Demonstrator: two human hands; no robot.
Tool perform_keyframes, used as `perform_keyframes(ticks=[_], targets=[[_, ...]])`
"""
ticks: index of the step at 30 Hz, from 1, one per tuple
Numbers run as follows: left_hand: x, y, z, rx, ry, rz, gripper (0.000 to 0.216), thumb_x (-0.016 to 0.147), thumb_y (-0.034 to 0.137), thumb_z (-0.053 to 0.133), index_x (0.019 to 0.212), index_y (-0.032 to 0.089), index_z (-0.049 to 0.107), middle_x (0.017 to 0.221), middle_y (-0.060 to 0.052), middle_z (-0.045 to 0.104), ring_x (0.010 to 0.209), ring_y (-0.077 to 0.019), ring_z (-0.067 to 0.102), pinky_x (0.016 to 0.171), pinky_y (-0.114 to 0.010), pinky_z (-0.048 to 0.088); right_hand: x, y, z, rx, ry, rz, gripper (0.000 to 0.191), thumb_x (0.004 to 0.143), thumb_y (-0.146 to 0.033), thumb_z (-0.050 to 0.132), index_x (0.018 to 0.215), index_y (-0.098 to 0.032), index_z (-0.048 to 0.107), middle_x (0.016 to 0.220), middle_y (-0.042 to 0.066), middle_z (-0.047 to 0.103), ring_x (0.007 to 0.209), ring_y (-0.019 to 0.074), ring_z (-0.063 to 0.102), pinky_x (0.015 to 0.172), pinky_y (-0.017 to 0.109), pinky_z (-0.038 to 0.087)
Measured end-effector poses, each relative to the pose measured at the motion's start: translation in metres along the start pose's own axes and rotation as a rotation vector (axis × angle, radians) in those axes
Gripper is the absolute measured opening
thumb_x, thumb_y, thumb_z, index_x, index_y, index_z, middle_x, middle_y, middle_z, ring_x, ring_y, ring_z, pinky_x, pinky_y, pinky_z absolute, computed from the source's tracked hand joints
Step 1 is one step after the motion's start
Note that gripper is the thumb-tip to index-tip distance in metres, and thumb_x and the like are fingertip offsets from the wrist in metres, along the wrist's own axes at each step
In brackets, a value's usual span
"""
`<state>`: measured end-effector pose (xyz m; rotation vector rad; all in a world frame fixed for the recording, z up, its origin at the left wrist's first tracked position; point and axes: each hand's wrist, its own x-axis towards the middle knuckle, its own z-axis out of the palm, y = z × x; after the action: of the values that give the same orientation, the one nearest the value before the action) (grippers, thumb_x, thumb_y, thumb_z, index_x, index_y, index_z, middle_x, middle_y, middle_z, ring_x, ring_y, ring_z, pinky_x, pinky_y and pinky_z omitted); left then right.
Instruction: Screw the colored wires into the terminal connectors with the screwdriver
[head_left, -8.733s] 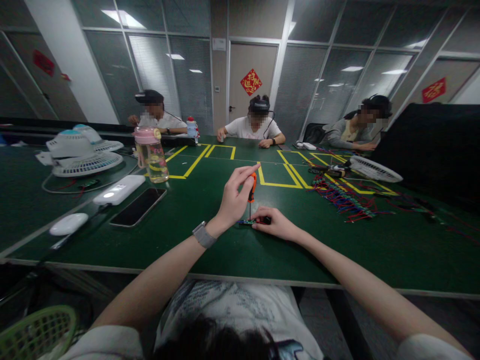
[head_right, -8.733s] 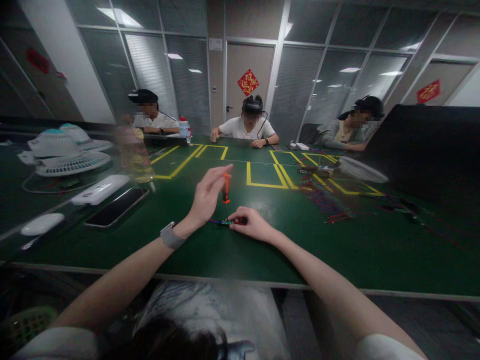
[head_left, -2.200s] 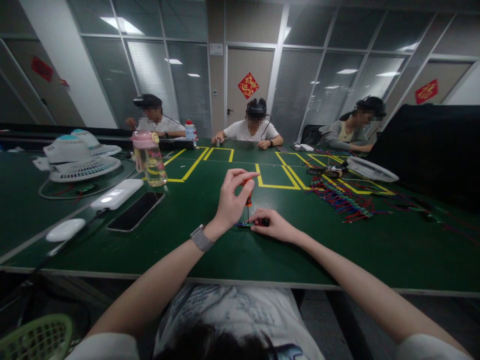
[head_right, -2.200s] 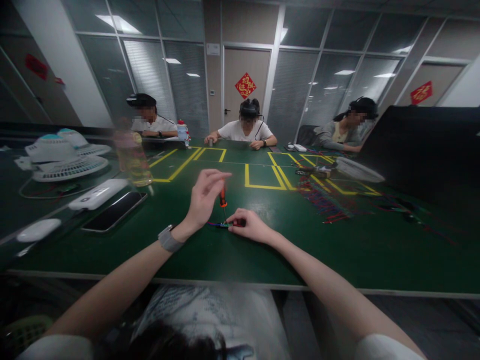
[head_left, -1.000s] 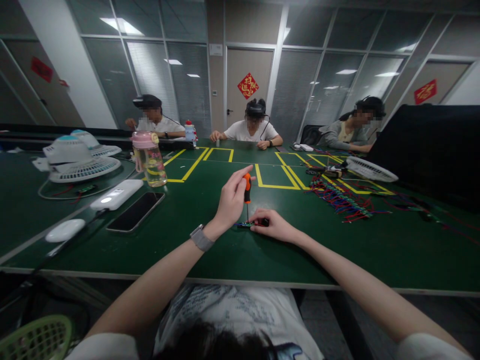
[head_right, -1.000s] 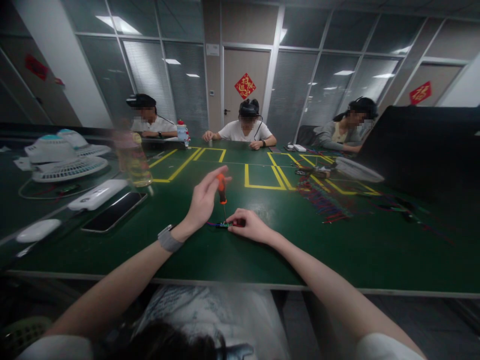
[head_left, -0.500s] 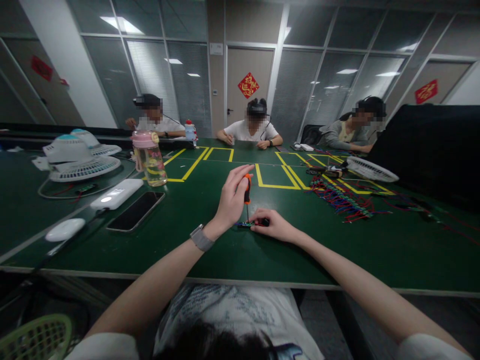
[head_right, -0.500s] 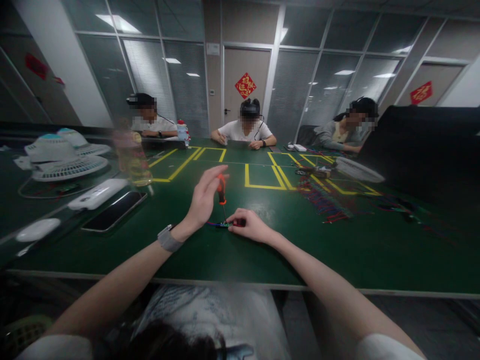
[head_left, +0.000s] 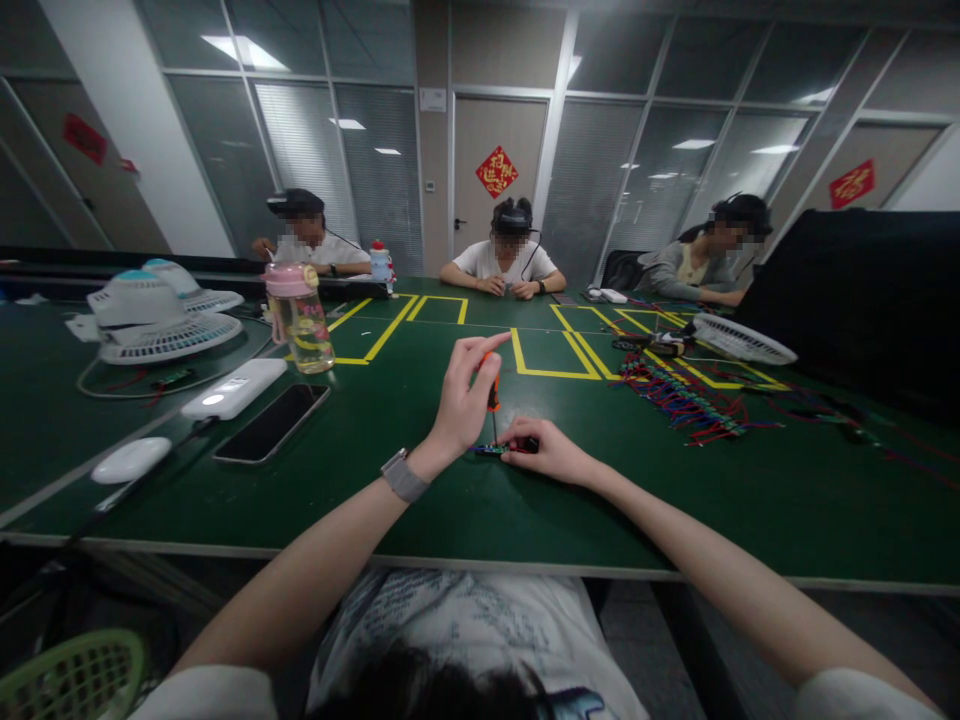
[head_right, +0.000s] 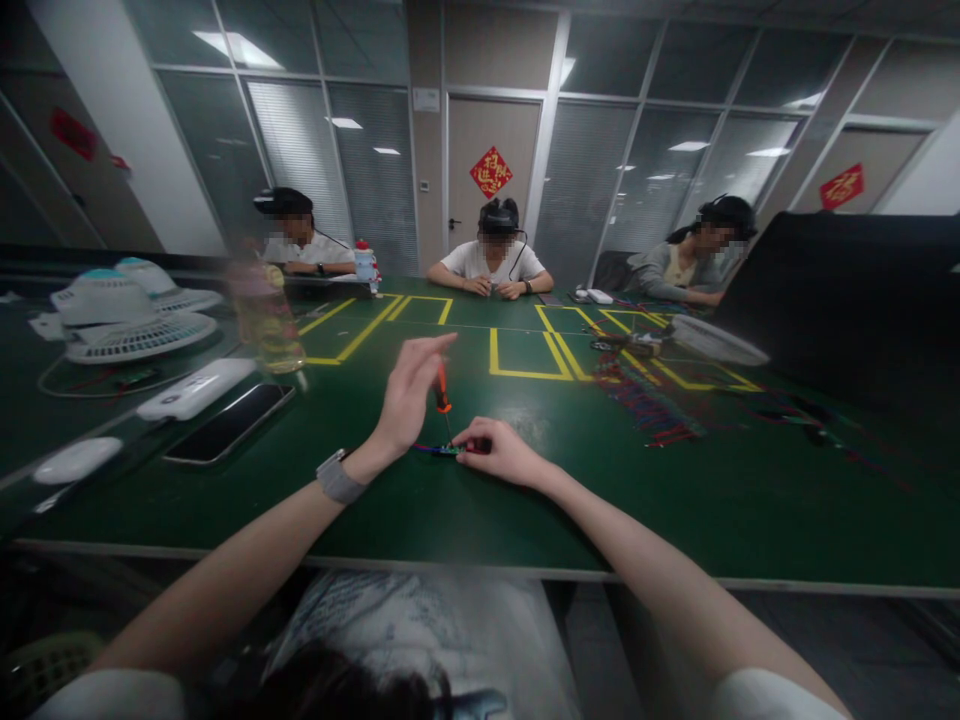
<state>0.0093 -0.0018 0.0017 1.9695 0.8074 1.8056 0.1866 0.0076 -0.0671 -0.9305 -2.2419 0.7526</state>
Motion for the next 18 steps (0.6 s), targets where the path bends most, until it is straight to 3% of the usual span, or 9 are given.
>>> perform_keyframes(ticks=[3, 10, 15, 18], targets=[[-0.0009, -0.0003, 0.0007, -0.140, -0.049, -0.045, 0.034, 0.099, 0.025, 0.035, 0.120, 0.022, 0.061, 0.122, -0.007, 0.059, 0.101, -0.0160, 0.063, 0.089, -0.030, 0.050, 0.0000, -0.0001, -0.0001, -0.001, -0.002, -0.002, 0.021, 0.080, -0.027, 0.068, 0.095, -0.015, 0.074, 0.078, 0.003, 0.057, 0.070, 0.0146, 0.054, 0.067, 0.028, 0.044], [-0.0003, 0.0022, 0.0028, -0.200, 0.025, -0.137, 0.025, 0.091, 0.026, 0.056, 0.113, 0.017, 0.064, 0.111, -0.009, 0.069, 0.090, -0.0169, 0.070, 0.082, -0.029, 0.055, 0.0005, 0.0013, 0.0003, -0.004, -0.005, 0.003, 0.022, 0.079, -0.027, 0.068, 0.096, -0.015, 0.074, 0.079, 0.003, 0.059, 0.071, 0.0144, 0.054, 0.068, 0.028, 0.044], [0.0003, 0.0019, 0.0019, -0.055, 0.051, -0.052, 0.023, 0.081, 0.024, 0.069, 0.104, 0.020, 0.069, 0.097, -0.005, 0.071, 0.086, -0.0154, 0.066, 0.078, -0.027, 0.053, 0.0004, 0.0026, 0.0002, -0.008, -0.007, 0.005, 0.021, 0.079, -0.026, 0.068, 0.096, -0.015, 0.074, 0.080, 0.004, 0.060, 0.072, 0.0153, 0.055, 0.069, 0.029, 0.045], [0.0003, 0.0000, 0.0009, -0.001, 0.028, 0.002, 0.021, 0.085, 0.028, 0.066, 0.104, 0.021, 0.070, 0.102, -0.005, 0.067, 0.093, -0.0158, 0.063, 0.080, -0.027, 0.052, 0.0000, 0.0026, 0.0002, -0.005, -0.003, 0.005, 0.021, 0.079, -0.026, 0.068, 0.095, -0.015, 0.074, 0.081, 0.004, 0.060, 0.072, 0.0152, 0.055, 0.069, 0.029, 0.045]])
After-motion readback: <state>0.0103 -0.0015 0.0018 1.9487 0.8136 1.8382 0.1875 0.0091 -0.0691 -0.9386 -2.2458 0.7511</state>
